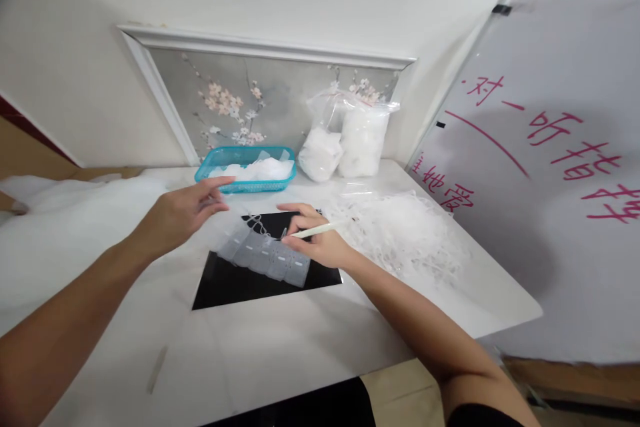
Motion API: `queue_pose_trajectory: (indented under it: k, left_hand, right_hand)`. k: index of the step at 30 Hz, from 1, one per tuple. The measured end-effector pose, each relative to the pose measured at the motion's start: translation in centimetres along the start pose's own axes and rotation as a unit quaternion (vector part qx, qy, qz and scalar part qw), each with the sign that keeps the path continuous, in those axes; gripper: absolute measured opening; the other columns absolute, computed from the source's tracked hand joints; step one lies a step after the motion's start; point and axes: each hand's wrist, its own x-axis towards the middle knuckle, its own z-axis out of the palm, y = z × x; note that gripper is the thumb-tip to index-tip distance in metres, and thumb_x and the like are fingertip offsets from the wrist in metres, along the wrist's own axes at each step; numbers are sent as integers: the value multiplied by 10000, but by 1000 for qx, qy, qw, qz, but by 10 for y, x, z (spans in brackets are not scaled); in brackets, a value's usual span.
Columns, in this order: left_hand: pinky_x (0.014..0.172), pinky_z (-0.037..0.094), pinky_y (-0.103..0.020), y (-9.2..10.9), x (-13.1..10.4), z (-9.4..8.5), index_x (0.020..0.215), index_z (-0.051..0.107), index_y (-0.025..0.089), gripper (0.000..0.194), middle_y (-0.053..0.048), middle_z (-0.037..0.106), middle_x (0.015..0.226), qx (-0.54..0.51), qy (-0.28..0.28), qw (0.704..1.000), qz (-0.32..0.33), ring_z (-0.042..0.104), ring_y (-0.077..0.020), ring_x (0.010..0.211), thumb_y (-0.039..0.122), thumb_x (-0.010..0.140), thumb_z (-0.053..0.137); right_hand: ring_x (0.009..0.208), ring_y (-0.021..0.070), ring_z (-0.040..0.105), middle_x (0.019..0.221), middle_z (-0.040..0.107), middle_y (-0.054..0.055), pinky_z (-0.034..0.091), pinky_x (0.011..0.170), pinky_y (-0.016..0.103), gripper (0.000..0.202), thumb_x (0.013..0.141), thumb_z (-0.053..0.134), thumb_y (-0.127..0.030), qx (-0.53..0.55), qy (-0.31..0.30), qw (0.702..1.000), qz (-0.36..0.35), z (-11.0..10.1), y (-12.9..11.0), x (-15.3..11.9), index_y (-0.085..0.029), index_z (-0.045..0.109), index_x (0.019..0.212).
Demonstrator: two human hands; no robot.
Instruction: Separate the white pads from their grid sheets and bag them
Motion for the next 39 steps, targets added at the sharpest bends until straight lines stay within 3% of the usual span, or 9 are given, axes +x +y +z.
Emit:
queue_pose_trajectory:
  k: [3, 7, 12, 27, 32, 36, 39]
  left_hand:
    - [695, 437, -215, 32, 15, -13, 1348, 469, 260, 385, 21, 661, 882, -45, -1, 992, 121, 633, -131, 799, 298, 964, 474]
    - [668, 447, -205, 47, 21, -25, 1359, 444, 241, 410, 14, 671, 929, -37, 20, 986, 162, 637, -121, 814, 202, 952, 463]
    - [667, 453, -198, 39, 14, -33, 1362, 437, 242, 426, 24, 678, 935, -26, 27, 988, 152, 647, -126, 855, 211, 943, 507]
    - [641, 443, -204, 36, 5, -32, 1338, 468, 236, 384, 9, 685, 1018, 20, 58, 986, 152, 654, -133, 866, 213, 955, 493]
    - [638, 434, -211, 39, 5, -32, 1345, 466, 232, 396, 5, 685, 1024, 24, 43, 989, 139, 651, -136, 855, 203, 951, 487]
    - [620, 425, -225, 35, 3, -34, 1347, 466, 248, 396, 6, 683, 1029, 55, 40, 993, 98, 653, -149, 856, 231, 953, 501]
    - [597, 423, -259, 19, -3, -37, 1327, 488, 249, 391, -11, 671, 1072, 125, 7, 992, 0, 650, -187, 837, 243, 938, 536]
  right_hand:
    - [1281, 262, 432, 1335, 501, 113, 378, 1036, 452, 184, 864, 636, -304, -12, -27, 993, -116, 0, -28, 40, -166, 603, 747]
    - [964, 180, 561, 996, 584, 77, 463, 882, 349, 172, 865, 640, -283, -7, -43, 986, -160, 7, -38, 72, -157, 585, 762]
    - [907, 150, 558, 983, 588, 50, 457, 857, 310, 157, 878, 624, -279, -5, -65, 987, -146, 14, -34, 76, -162, 558, 798]
    - [818, 139, 541, 832, 594, 22, 439, 766, 282, 177, 878, 613, -287, 0, -71, 989, -129, 22, -37, 78, -164, 541, 772]
    - [802, 145, 544, 816, 593, 26, 451, 746, 289, 186, 875, 616, -300, -14, -71, 989, -129, 24, -35, 79, -168, 559, 756]
    - [1035, 207, 554, 1036, 637, 60, 422, 937, 397, 159, 866, 632, -300, -70, 0, 988, -136, 21, -35, 77, -185, 583, 767]
    - [1112, 219, 545, 1130, 623, 76, 394, 986, 422, 173, 875, 610, -267, -70, 83, 989, -103, 15, -29, 64, -179, 550, 737]
